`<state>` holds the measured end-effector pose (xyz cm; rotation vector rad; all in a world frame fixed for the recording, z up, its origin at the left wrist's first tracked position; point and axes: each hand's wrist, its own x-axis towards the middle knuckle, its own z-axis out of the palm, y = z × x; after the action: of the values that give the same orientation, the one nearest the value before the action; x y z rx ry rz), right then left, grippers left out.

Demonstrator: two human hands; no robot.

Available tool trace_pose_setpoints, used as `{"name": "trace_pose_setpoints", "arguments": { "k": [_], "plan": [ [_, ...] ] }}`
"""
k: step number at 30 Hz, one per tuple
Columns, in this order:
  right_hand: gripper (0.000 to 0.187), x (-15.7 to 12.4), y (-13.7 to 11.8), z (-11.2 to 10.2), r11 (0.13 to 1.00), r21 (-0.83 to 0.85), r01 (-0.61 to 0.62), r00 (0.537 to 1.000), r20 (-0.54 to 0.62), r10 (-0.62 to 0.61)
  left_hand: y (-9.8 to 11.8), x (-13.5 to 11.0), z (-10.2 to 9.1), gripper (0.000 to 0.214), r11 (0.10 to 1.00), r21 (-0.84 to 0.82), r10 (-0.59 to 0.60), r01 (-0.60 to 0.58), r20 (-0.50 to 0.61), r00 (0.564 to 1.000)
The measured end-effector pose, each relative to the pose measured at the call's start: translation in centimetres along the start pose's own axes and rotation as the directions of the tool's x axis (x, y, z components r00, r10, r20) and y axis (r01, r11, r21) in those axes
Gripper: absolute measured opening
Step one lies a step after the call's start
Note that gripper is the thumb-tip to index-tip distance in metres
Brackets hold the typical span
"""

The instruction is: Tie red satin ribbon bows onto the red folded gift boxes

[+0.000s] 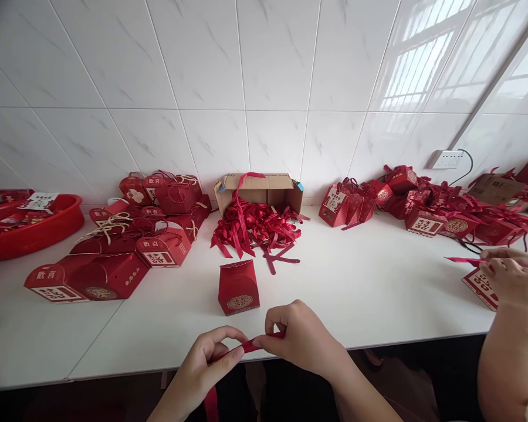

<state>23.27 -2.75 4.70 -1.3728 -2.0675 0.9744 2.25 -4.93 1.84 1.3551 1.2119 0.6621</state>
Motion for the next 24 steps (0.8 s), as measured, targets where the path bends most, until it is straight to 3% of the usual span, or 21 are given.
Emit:
{"name": "trace_pose_setpoints", "arguments": {
  "k": [8, 13, 16, 19, 21, 24],
  "plan": [
    [0.036, 0.2, -0.9, 0.3, 1.0, -0.031, 0.006, 1.0, -0.002, -0.006, -1.0, 0.7, -0.1, 0.031, 0.997, 0.018, 0.076, -0.074, -0.167, 0.983],
    [0.021, 0.0, -0.9, -0.1, 1.0, 0.023, -0.001, 0.999, 0.042, 0.0, -1.6, 0.6, -1.7, 0.034, 0.996, 0.02, 0.091, -0.089, -0.195, 0.977],
    [0.012, -0.1, 0.0, -0.9, 0.988, 0.151, -0.044, 0.992, 0.127, 0.025, -1.7, 0.0, -3.3, 0.033, 0.992, -0.048, 0.108, -0.12, -0.202, 0.973],
    [0.019, 0.0, 1.7, -1.9, 0.92, 0.367, -0.136, 0.96, 0.279, 0.03, -1.9, -0.8, -4.8, 0.034, 0.979, -0.149, 0.121, -0.142, -0.145, 0.982],
    [0.025, 0.0, 3.3, -2.2, 0.84, 0.515, -0.17, 0.926, 0.375, -0.042, -2.2, -1.2, -5.4, 0.036, 0.963, -0.223, 0.125, -0.148, -0.114, 0.986],
    [0.037, -0.1, 5.9, -1.7, 0.665, 0.737, -0.121, 0.907, 0.354, -0.228, -2.7, -1.5, -5.4, 0.036, 0.945, -0.295, 0.132, -0.143, -0.055, 0.99]
  ]
}}
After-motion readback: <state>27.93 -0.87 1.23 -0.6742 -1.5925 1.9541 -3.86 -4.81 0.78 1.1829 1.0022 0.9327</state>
